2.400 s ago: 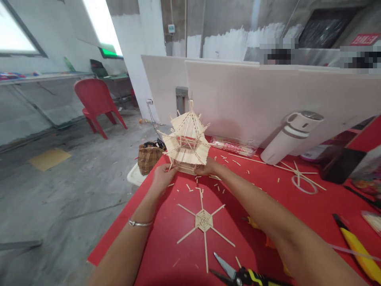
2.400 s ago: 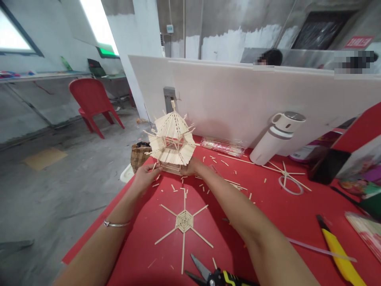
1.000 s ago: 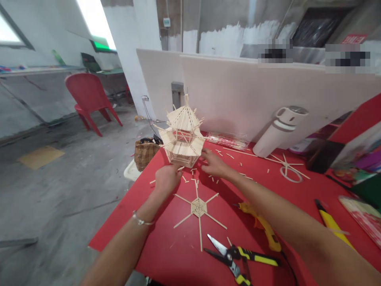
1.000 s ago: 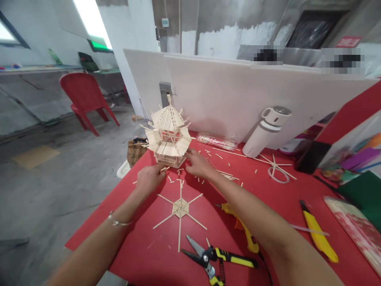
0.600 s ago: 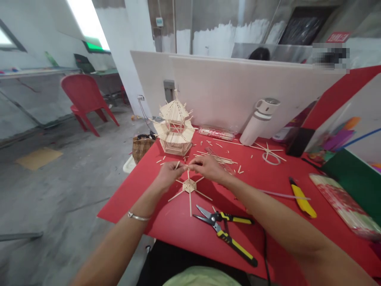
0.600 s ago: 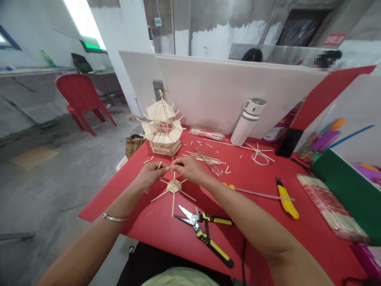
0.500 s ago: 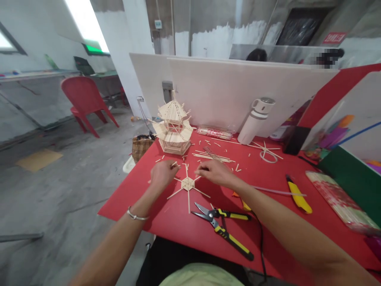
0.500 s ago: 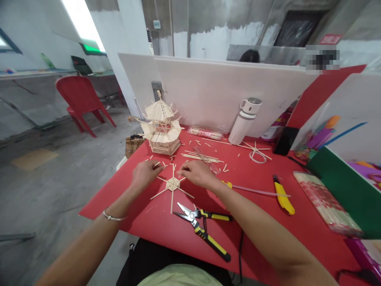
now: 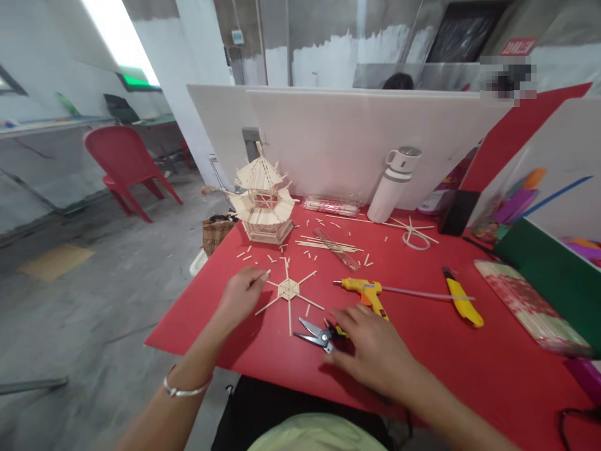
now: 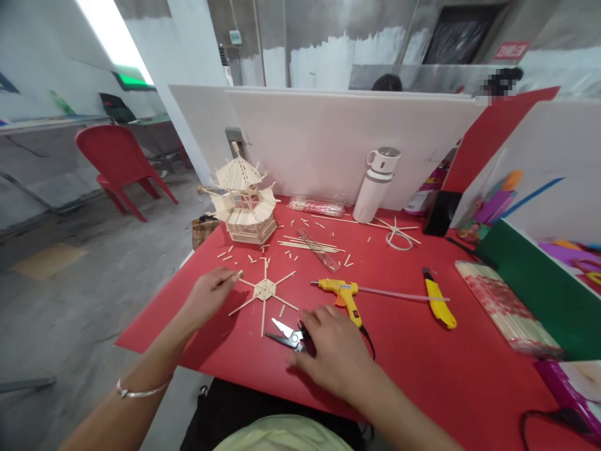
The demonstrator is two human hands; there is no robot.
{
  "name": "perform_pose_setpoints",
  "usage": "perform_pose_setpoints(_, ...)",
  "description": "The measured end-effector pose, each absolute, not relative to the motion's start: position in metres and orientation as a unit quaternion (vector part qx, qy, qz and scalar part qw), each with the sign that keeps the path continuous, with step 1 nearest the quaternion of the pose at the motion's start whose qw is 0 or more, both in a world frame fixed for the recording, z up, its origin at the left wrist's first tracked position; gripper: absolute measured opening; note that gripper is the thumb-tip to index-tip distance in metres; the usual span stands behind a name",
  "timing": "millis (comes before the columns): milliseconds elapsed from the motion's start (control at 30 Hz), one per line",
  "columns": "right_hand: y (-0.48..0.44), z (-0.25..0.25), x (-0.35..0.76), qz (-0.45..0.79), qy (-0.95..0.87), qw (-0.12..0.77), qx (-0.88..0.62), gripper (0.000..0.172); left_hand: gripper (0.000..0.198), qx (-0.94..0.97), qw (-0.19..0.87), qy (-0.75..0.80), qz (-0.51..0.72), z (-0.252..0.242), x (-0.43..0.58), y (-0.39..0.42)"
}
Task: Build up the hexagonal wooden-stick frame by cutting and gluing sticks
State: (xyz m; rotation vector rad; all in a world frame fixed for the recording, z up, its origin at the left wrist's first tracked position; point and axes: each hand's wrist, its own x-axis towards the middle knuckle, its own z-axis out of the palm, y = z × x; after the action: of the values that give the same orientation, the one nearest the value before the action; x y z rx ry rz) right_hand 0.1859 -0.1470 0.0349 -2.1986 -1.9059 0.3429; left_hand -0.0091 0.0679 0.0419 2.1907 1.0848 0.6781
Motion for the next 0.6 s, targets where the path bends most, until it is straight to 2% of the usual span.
perform_pose_setpoints(33, -0.164, 0.028, 0.185, 0.097, -0.635, 0.099, -0.760, 0.073, 0.033, 0.816, 0.316, 0.412, 0.253, 0.039, -0.014, 0.066)
perform_pose_setpoints(100, -0.191, 0.012, 0.185, 0.068, -0.622, 0.081, -0.775, 0.085, 0.032, 0.797, 0.364, 0.415, 0.248, 0.034, -0.021, 0.060)
perform_pose_setpoints(167, -0.206, 0.000, 0.184, 0.065, -0.613, 0.074, -0.784, 0.086, 0.031, 0.754, 0.439, 0.418, 0.255, 0.028, -0.024, 0.052)
perform_pose_setpoints(267, -0.208, -0.004, 0.183, 0.118, -0.586, 0.083, -0.798, 0.086, 0.039, 0.659, 0.563, 0.437, 0.242, 0.021, -0.024, 0.042)
perform_pose_setpoints(333, -0.203, -0.001, 0.181, 0.169, -0.561, 0.097, -0.804, 0.088, 0.041, 0.619, 0.598, 0.448, 0.242, 0.020, -0.023, 0.037)
perform_pose_setpoints(500, -0.204, 0.007, 0.184, 0.282, -0.521, 0.183, -0.785, 0.073, 0.038, 0.608, 0.593, 0.451, 0.274, 0.033, -0.024, 0.031)
perform_pose_setpoints(600, -0.207, 0.015, 0.193, 0.400, -0.451, 0.283, -0.746, 0.065, 0.040, 0.597, 0.600, 0.456, 0.274, 0.037, -0.025, 0.027)
